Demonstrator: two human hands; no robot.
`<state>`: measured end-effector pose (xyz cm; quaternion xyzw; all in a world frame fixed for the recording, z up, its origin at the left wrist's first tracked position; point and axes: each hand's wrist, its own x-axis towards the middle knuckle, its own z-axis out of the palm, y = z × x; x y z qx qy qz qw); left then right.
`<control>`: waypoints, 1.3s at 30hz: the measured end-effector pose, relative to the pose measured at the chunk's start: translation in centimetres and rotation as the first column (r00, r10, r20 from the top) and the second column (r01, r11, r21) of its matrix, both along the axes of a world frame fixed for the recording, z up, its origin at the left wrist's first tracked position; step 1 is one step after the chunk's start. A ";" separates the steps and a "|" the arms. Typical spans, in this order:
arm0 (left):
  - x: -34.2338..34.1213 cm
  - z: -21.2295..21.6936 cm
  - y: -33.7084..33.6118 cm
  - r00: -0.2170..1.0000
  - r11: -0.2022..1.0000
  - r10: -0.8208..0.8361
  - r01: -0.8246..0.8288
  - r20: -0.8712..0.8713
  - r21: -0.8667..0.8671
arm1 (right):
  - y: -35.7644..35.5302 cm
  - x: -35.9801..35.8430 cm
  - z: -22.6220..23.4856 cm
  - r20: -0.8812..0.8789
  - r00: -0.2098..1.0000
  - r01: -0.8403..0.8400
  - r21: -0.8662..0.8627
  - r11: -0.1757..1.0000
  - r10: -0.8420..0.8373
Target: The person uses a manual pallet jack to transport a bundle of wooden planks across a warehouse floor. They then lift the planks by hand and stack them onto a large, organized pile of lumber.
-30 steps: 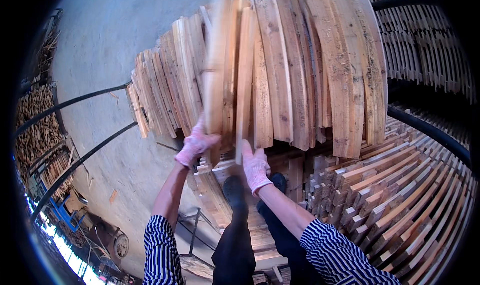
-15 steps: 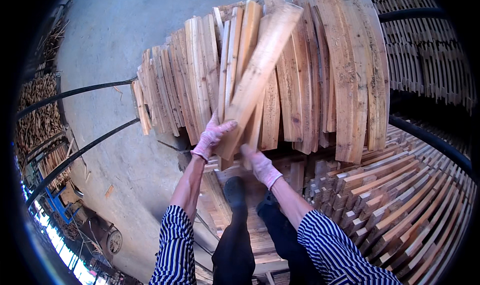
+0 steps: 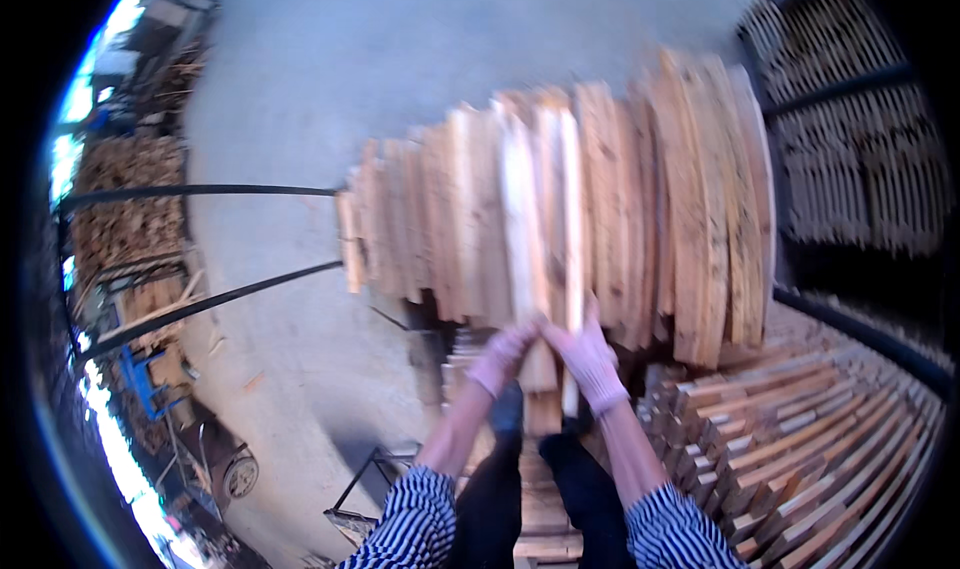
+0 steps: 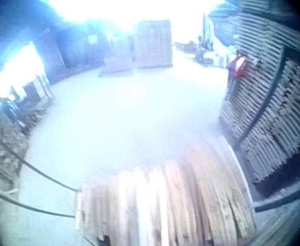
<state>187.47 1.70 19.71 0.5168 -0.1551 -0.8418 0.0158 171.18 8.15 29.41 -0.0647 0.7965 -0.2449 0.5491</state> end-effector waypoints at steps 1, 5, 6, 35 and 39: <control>-0.2 3.7 0.9 0.999 1.000 -0.016 0.017 -0.028 0.004 | 3.2 1.3 -1.1 -0.007 1.000 0.020 -0.166 0.986 -0.022; 2.1 16.0 3.1 0.982 0.983 -0.182 0.180 -0.053 -0.042 | 6.3 2.5 1.4 0.663 0.570 0.686 -0.060 0.725 -0.485; 2.8 17.4 3.7 0.991 0.991 -0.131 0.131 -0.038 0.004 | 6.1 3.0 1.2 0.665 0.588 0.676 -0.091 0.731 -0.461; -4.4 71.1 0.4 0.818 0.418 -0.571 0.359 0.067 -0.835 | 9.6 -5.4 56.2 0.204 0.963 0.256 -0.894 0.367 -0.176; -7.0 77.7 3.3 0.755 0.362 -0.651 0.215 -0.080 -0.907 | 13.2 -6.0 57.4 0.181 0.928 0.317 -0.842 0.436 -0.326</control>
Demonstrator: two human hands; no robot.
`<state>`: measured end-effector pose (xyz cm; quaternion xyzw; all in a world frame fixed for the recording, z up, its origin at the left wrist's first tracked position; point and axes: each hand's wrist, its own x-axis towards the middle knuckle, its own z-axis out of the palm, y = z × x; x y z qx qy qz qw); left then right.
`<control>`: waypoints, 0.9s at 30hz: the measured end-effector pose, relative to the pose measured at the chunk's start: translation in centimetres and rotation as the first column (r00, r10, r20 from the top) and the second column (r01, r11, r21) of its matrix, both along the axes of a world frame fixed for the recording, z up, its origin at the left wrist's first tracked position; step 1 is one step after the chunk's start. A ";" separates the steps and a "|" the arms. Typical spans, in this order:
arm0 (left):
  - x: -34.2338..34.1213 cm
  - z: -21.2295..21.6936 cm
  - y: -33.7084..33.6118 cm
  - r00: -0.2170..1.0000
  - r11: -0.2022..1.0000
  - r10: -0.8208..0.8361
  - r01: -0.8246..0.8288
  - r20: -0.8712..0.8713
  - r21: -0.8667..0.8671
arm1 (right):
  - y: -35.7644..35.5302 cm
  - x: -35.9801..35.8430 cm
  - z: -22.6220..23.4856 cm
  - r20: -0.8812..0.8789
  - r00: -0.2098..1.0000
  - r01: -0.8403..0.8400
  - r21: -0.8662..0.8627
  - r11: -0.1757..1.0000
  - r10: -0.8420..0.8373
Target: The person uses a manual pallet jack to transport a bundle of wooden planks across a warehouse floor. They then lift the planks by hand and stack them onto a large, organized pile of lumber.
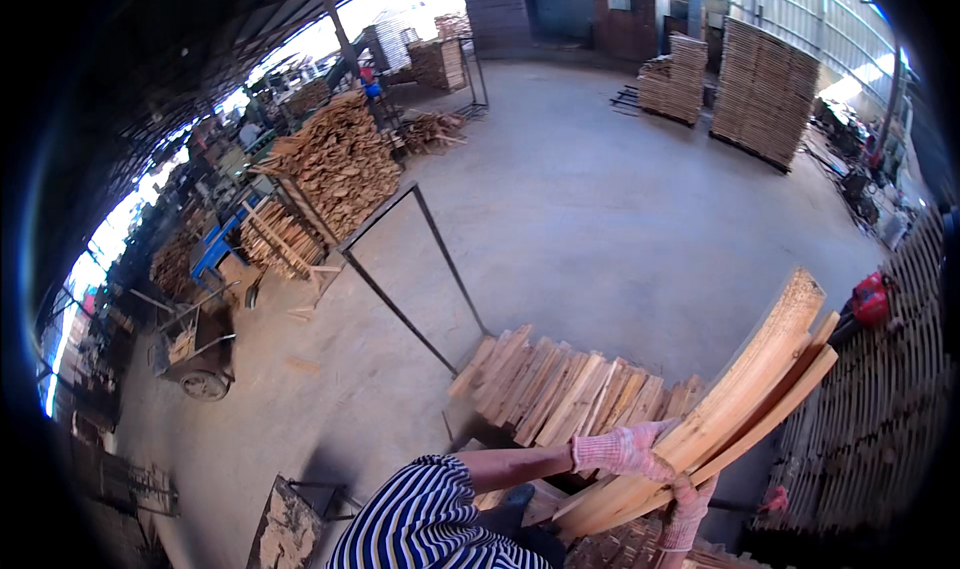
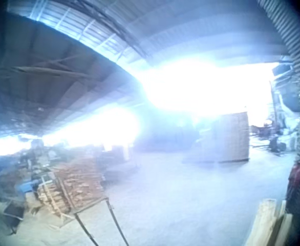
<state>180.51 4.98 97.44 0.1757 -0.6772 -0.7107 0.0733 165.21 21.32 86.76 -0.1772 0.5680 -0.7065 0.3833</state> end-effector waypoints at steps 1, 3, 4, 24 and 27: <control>-0.1 0.4 0.3 0.999 0.999 -0.030 0.030 -0.031 0.020 | 0.9 0.5 0.7 -0.007 0.999 0.033 -0.001 0.999 -0.033; -1.5 -0.3 0.9 0.994 0.996 -0.070 0.074 -0.085 0.045 | 2.6 0.8 2.2 -0.080 0.992 0.103 0.019 0.995 -0.101; -3.0 -0.2 1.6 0.997 0.994 -0.048 0.042 -0.068 -0.096 | 3.9 0.0 3.2 -0.163 0.975 0.161 0.059 0.985 -0.150; -28.1 2.6 17.7 0.328 0.281 -0.902 -0.050 -0.282 -0.958 | 29.7 -5.2 22.0 -0.764 0.423 0.769 0.020 0.638 -0.486; -25.9 0.8 26.4 0.476 0.484 -0.845 0.486 -0.244 -0.728 | 36.5 -5.9 10.3 -0.780 0.505 0.814 0.289 0.503 -0.369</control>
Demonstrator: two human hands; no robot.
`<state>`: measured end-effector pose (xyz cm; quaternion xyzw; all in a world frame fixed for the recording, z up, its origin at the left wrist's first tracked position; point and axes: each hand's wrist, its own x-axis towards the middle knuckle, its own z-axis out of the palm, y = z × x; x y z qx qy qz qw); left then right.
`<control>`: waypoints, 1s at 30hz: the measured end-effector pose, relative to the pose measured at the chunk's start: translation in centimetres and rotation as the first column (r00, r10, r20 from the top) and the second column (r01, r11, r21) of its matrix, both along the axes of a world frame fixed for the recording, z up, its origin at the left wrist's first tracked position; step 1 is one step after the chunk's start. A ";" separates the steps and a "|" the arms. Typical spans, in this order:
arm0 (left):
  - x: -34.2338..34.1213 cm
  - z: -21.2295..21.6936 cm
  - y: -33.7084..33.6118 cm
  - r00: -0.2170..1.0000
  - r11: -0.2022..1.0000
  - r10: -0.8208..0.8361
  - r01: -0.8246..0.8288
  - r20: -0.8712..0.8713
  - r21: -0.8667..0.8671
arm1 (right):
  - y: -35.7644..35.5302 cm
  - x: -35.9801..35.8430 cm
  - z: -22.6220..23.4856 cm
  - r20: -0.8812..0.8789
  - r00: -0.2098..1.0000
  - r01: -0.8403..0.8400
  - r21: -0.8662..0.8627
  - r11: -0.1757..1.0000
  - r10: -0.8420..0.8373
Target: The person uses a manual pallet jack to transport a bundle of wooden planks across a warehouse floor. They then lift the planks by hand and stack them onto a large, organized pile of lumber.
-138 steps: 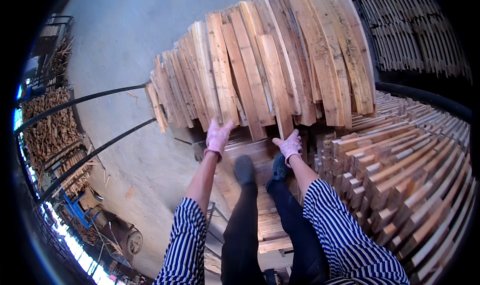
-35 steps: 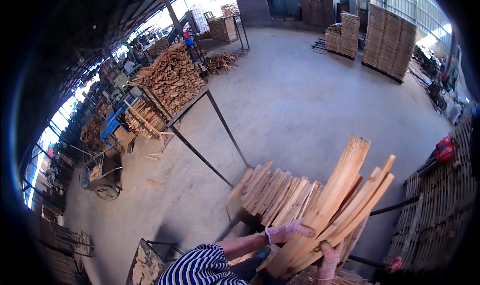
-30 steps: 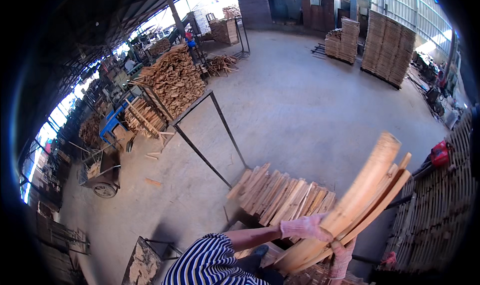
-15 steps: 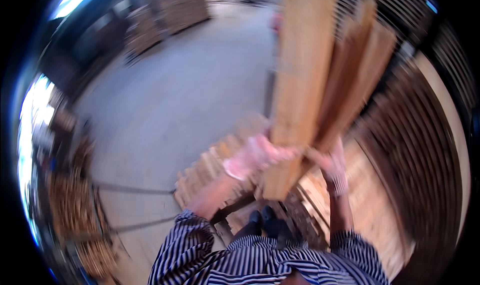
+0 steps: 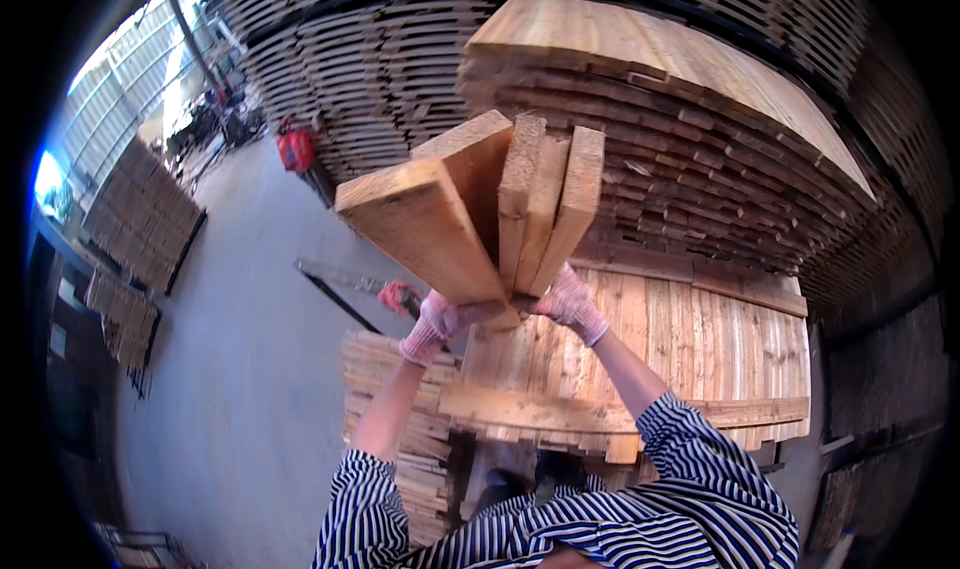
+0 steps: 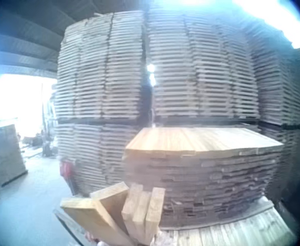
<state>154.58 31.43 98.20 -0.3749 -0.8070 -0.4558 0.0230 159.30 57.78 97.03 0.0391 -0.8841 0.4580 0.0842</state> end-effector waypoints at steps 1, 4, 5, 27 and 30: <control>0.0 0.4 2.8 0.939 0.992 -0.071 0.031 0.337 0.122 | 0.7 -0.5 -0.5 0.038 0.999 0.016 0.003 1.000 -0.016; -1.0 1.8 7.5 0.883 0.939 -0.198 0.046 0.426 0.342 | 3.9 -0.8 0.3 -0.029 0.999 0.013 -0.292 0.956 -0.022; -1.3 3.1 8.1 0.834 0.920 -0.245 0.038 0.495 0.390 | 4.3 -0.5 0.9 -0.037 0.999 0.012 -0.336 0.942 -0.026; 5.0 -12.6 18.3 0.828 0.925 0.342 -0.214 0.444 -0.314 | 16.5 20.5 -7.3 -0.440 0.402 0.706 0.708 -0.034 -0.803; 4.1 -13.0 17.1 0.857 0.884 0.398 -0.263 0.327 -0.387 | 8.1 16.6 -6.8 0.074 0.690 0.628 0.434 0.646 -0.720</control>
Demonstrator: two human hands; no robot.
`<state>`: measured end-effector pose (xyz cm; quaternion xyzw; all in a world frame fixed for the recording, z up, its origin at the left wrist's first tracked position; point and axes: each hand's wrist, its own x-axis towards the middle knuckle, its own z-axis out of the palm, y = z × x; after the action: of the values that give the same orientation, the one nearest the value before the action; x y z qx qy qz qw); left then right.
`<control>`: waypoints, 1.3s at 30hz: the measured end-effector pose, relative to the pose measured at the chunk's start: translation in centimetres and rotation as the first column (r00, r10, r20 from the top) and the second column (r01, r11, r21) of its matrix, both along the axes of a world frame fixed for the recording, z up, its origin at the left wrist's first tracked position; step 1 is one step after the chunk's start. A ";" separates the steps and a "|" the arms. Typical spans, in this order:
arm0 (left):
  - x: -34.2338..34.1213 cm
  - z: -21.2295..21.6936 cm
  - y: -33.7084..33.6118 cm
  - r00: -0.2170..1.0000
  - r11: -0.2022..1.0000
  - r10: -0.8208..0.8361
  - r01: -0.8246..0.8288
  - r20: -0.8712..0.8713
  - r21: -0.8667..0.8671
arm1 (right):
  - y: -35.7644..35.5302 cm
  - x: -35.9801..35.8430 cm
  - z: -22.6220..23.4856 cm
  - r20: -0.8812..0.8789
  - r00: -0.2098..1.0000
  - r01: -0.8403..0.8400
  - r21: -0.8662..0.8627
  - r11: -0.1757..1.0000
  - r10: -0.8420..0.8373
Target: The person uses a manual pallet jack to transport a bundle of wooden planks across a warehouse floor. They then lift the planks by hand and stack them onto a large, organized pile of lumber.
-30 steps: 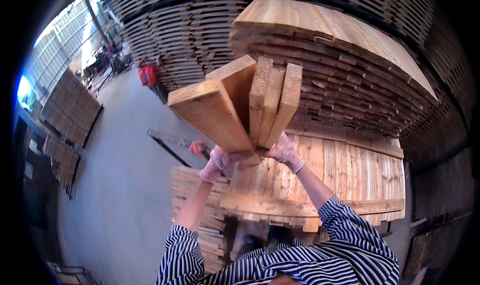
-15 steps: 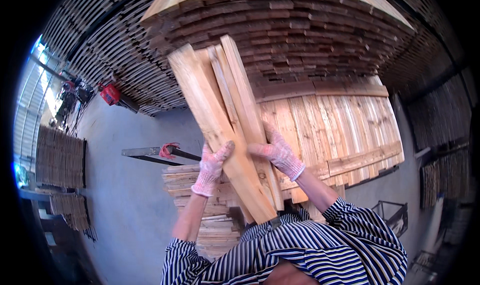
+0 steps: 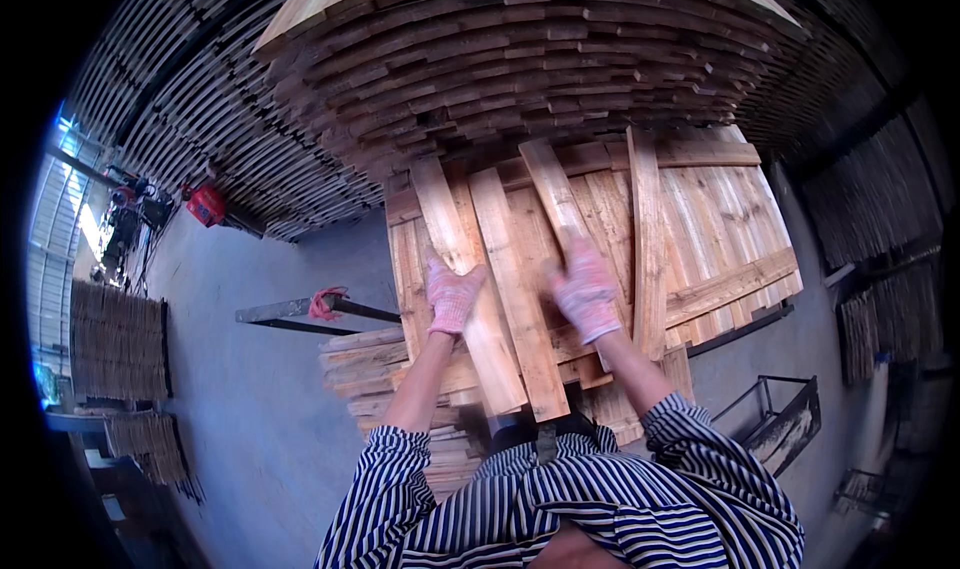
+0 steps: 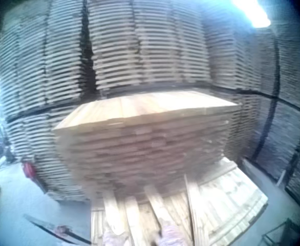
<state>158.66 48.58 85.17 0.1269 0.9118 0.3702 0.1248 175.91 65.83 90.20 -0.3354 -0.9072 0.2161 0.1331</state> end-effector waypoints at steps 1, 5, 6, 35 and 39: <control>0.1 0.0 -0.2 1.000 1.000 0.001 -0.001 -0.004 -0.005 | -2.0 -0.5 -0.2 0.051 0.995 -0.084 -0.102 0.991 0.090; -0.7 0.5 -2.3 0.998 0.986 -0.054 0.049 0.022 0.162 | -4.9 -2.1 -0.9 0.095 0.988 -0.101 -0.195 0.976 0.121; -2.2 -0.7 -3.8 0.999 0.990 -0.051 0.050 0.007 0.132 | -4.3 -2.5 -2.3 -0.005 0.997 -0.074 -0.179 0.981 0.075; -7.0 -2.3 -9.9 0.987 0.975 -0.031 -0.005 0.157 0.222 | -7.5 -9.0 -2.4 0.115 0.992 0.075 -0.126 0.989 -0.061; -9.9 -1.2 -9.8 0.938 0.897 -0.171 0.021 0.302 0.442 | -6.3 -12.1 -0.8 0.086 0.991 0.114 -0.193 0.974 -0.099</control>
<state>148.74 38.81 83.98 0.1325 0.7650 0.5721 0.2645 163.77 59.55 89.44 -0.4032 -0.8663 0.2848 0.0761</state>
